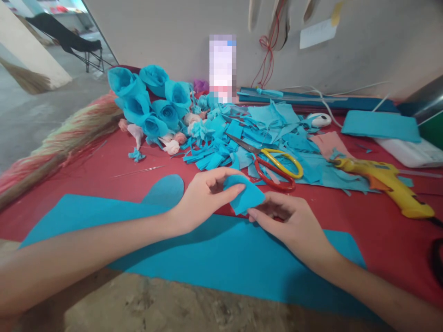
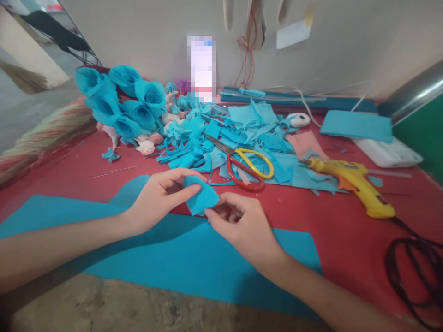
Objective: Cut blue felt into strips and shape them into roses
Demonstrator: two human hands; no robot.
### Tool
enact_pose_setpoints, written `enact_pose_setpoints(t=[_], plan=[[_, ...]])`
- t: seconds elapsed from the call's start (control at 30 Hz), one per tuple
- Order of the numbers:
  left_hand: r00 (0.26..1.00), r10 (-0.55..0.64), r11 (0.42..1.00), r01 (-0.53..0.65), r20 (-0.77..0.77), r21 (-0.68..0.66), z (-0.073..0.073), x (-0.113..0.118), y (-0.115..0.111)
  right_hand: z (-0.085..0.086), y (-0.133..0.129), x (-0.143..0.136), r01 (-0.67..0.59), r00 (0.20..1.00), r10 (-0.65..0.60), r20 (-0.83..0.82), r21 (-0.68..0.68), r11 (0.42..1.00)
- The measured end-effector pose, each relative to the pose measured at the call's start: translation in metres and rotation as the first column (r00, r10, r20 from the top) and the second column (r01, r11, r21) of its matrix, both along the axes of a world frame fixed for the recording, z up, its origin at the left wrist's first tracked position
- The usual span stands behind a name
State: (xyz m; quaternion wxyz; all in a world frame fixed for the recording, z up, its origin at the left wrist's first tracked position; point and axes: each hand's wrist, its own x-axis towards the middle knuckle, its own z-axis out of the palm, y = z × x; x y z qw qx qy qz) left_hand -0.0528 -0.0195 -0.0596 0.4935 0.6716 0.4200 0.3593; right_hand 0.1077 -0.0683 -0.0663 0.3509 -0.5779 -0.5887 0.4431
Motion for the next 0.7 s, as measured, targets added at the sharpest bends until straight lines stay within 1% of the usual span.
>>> enact_pose_setpoints(t=[0.1, 0.2, 0.23, 0.3, 0.33, 0.37, 0.43, 0.5, 0.57, 0.7], plan=[[0.999, -0.037, 0.999, 0.036, 0.009, 0.023, 0.002, 0.001, 0.0, 0.002, 0.0, 0.0, -0.047, 0.997, 0.044, -0.058, -0.042, 0.998], [0.998, -0.064, 0.997, 0.063, 0.024, 0.039, 0.003, 0.001, 0.0, 0.005, 0.001, 0.001, -0.044, 0.987, 0.034, -0.155, -0.059, 0.997], [0.997, -0.062, 0.998, 0.06, 0.046, 0.037, 0.003, 0.001, 0.001, 0.006, 0.002, 0.001, -0.03, 0.981, 0.017, -0.194, -0.067, 0.997], [0.982, -0.085, 0.996, 0.09, 0.169, -0.018, 0.005, 0.002, 0.001, 0.009, 0.002, 0.0, -0.007, 0.958, -0.02, -0.285, -0.095, 0.995], [0.958, -0.115, 0.988, 0.137, 0.263, -0.068, 0.006, 0.004, 0.0, 0.01, 0.002, -0.001, -0.008, 0.941, -0.031, -0.337, -0.114, 0.993], [0.918, -0.15, 0.971, 0.207, 0.368, -0.119, 0.008, 0.006, 0.0, 0.011, 0.002, -0.002, -0.019, 0.919, -0.035, -0.393, -0.134, 0.991], [0.81, -0.203, 0.916, 0.356, 0.55, -0.185, 0.012, 0.011, -0.001, 0.014, 0.0, -0.005, -0.055, 0.86, -0.041, -0.509, -0.173, 0.983], [0.737, -0.226, 0.873, 0.443, 0.637, -0.202, 0.016, 0.017, -0.003, 0.017, -0.002, -0.008, -0.09, 0.797, -0.062, -0.601, -0.219, 0.972], [0.71, -0.235, 0.853, 0.478, 0.664, -0.209, 0.019, 0.022, -0.004, 0.02, -0.004, -0.01, -0.113, 0.744, -0.096, -0.661, -0.266, 0.957], [0.719, -0.217, 0.852, 0.469, 0.661, -0.231, 0.023, 0.027, -0.007, 0.023, -0.008, -0.014, -0.169, 0.696, -0.122, -0.708, -0.326, 0.93]])
